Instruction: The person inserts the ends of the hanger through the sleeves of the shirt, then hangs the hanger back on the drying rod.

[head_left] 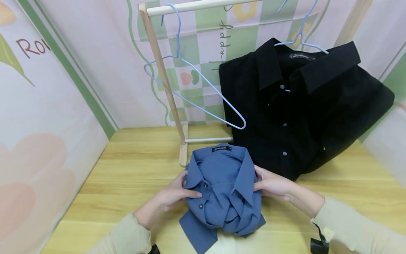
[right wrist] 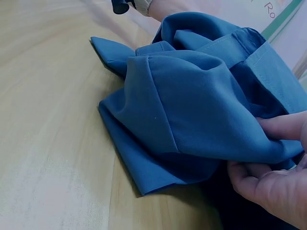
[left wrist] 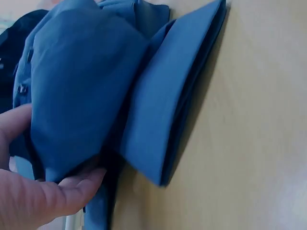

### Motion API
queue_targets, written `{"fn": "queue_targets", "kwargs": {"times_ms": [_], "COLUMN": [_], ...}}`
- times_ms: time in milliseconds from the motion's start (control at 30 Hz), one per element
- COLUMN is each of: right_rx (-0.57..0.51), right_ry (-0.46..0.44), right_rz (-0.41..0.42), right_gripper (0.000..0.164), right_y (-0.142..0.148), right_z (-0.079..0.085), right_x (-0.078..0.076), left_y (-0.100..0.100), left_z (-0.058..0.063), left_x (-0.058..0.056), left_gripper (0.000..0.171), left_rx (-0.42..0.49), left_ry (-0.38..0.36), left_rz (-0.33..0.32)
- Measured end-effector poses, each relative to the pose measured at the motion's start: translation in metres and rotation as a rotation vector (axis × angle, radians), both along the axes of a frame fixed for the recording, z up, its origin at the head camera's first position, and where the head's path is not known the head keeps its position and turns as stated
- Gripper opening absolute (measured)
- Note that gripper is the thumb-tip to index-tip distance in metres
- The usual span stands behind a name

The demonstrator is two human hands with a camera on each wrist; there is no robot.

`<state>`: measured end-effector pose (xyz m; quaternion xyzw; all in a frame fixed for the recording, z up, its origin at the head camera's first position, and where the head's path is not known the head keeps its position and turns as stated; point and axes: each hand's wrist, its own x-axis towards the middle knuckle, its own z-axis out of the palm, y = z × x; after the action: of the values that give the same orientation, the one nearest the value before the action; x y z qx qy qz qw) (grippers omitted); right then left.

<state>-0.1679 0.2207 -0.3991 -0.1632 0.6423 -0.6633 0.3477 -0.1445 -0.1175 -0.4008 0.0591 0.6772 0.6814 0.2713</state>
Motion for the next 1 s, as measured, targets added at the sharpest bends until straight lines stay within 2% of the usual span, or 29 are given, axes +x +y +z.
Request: {"fn": "queue_targets", "kwargs": {"times_ms": [167,267,333,567,633,900,1000], "right_rx": [-0.007,0.015,0.034,0.134,0.17,0.266,0.287], "right_ry": [-0.005,0.0,0.004,0.063,0.102,0.249,0.297], "right_rz": [0.033,0.054,0.067,0.089,0.094,0.093,0.082], "right_gripper": [0.085,0.083,0.084,0.087,0.085,0.07,0.066], "right_y": [0.001,0.004,0.007,0.014,0.016,0.021,0.023], "right_z": [0.0,0.003,0.007,0.023,0.028,0.037,0.04], "right_x": [0.0,-0.001,-0.003,-0.005,-0.004,-0.003,-0.003], "left_y": [-0.016,-0.026,-0.031,-0.039,-0.04,-0.038,-0.035], "left_z": [0.004,0.007,0.009,0.01,0.011,0.011,0.009], "left_x": [-0.004,-0.008,-0.011,-0.021,-0.022,-0.024,-0.026], "left_gripper": [0.092,0.089,0.086,0.059,0.054,0.037,0.027], "left_rx": [-0.011,-0.059,-0.101,-0.206,-0.205,-0.106,-0.075], "left_ry": [-0.034,-0.038,-0.034,0.035,0.048,0.066,0.093], "left_rz": [-0.131,-0.162,-0.147,-0.013,0.009,0.04,0.035]}}
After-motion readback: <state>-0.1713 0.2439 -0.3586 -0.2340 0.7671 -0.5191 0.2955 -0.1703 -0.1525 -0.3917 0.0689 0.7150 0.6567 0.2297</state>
